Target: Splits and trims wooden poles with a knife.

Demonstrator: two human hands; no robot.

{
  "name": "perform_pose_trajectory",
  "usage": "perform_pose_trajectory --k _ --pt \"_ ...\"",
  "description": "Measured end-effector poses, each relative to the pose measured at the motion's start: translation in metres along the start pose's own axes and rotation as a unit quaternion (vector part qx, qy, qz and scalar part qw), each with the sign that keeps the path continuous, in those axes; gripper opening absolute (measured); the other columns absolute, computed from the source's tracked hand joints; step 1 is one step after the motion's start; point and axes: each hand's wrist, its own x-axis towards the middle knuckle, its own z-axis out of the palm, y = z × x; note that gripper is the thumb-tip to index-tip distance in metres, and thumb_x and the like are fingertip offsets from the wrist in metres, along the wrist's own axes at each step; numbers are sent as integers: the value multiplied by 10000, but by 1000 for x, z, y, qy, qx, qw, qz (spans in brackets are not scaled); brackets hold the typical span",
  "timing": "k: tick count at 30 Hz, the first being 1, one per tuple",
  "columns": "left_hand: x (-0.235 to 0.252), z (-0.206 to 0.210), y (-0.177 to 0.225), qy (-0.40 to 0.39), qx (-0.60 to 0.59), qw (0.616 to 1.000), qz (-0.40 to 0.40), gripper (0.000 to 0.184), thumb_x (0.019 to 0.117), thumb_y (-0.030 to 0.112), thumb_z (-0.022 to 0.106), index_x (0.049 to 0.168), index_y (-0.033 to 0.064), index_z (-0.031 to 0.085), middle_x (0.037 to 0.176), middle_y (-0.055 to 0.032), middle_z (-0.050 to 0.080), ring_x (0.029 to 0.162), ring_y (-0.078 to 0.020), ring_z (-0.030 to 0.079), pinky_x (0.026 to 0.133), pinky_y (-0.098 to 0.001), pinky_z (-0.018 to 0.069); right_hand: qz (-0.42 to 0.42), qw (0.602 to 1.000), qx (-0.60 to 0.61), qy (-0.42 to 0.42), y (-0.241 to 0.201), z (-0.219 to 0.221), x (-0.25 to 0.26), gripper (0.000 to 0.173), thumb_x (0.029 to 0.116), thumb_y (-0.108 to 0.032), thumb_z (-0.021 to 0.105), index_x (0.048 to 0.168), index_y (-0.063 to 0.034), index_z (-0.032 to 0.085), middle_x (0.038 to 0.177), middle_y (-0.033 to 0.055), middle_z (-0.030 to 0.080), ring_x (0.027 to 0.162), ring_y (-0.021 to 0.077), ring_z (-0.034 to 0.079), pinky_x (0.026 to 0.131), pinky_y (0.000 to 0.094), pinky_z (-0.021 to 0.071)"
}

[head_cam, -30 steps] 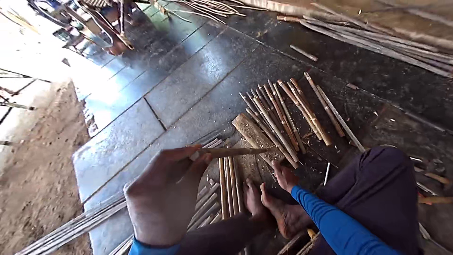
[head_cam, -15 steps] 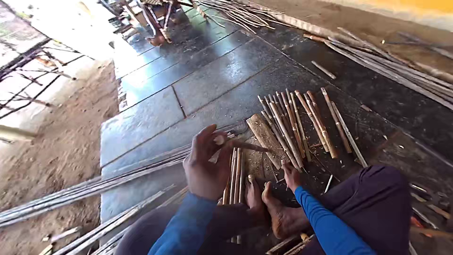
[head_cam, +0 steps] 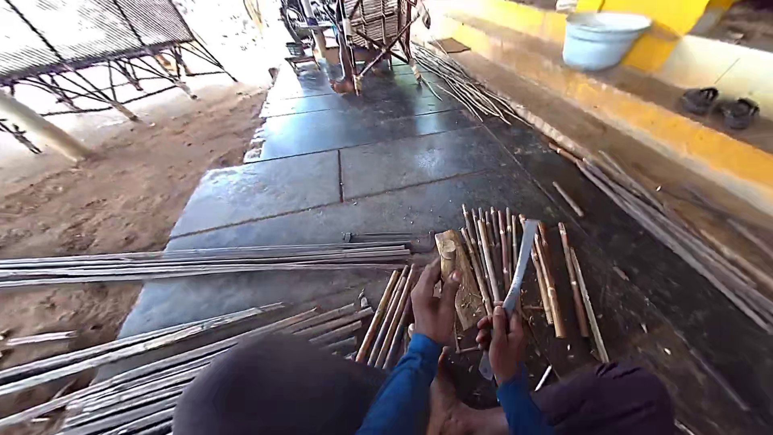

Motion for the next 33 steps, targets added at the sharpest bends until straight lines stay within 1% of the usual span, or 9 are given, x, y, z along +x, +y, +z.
perform_pose_trajectory --k 2,4,7,11,16,21,25,29,33 --pt "-8 8 -16 -29 -4 998 -48 446 1044 395 567 1373 101 635 1092 -10 735 940 -117 711 861 -356 621 -114 992 -27 -40 -41 -14 -5 303 1088 -166 446 1230 64 584 882 84 760 714 198 743 653 366 659" --pt "-14 15 -27 -8 -30 991 -127 479 1066 483 473 1351 144 656 977 1 749 811 -124 705 746 -356 616 -178 974 -97 -105 -70 -31 6 290 1085 -203 465 1185 -11 659 931 42 778 791 190 758 728 375 664" --pt "-5 22 -21 120 -85 984 -99 563 1075 554 378 1266 123 685 781 1 682 622 -115 627 581 -304 566 -263 932 -207 -141 -117 -50 31 311 1083 -316 483 1212 -107 673 830 -41 743 615 111 683 542 320 613" --pt "8 20 -24 147 -34 986 66 573 1071 573 374 1073 103 701 781 14 638 659 -92 613 610 -306 563 -316 906 -235 -153 -166 -64 42 332 1087 -377 478 1245 -133 639 773 -43 710 546 115 632 472 308 574" --pt "-11 25 -68 132 30 985 -106 643 1066 587 301 835 135 697 677 34 623 616 -97 608 612 -343 555 -356 865 -319 -152 -166 -51 48 351 1075 -413 486 1238 -154 658 745 -93 693 544 55 630 461 285 570" --pt "-17 34 -76 71 -81 985 -134 605 1054 553 416 757 116 712 565 26 606 469 -93 557 472 -290 501 -421 717 -530 -167 -154 -34 60 353 1036 -474 512 1103 -199 723 630 -34 641 489 162 618 416 412 501" --pt "-16 35 -82 33 -115 984 -131 557 922 656 614 747 137 715 563 22 618 457 -93 558 457 -294 504 -418 808 -392 -136 -186 -32 69 328 1085 -404 480 1082 -113 632 732 -34 664 552 103 634 471 337 577" --pt "-15 28 -81 -41 -130 973 -186 567 888 653 657 748 106 714 568 -1 614 474 -117 574 487 -325 526 -432 759 -475 -110 -139 -37 94 441 1051 -514 448 869 -151 619 532 -20 509 419 171 527 373 406 429" --pt "-16 33 -84 -54 -104 972 -205 541 839 655 703 721 127 704 546 17 594 460 -109 553 486 -337 509 -399 805 -418 -133 -161 -39 88 369 1084 -430 462 1007 -100 609 668 -15 613 527 122 609 470 351 563"
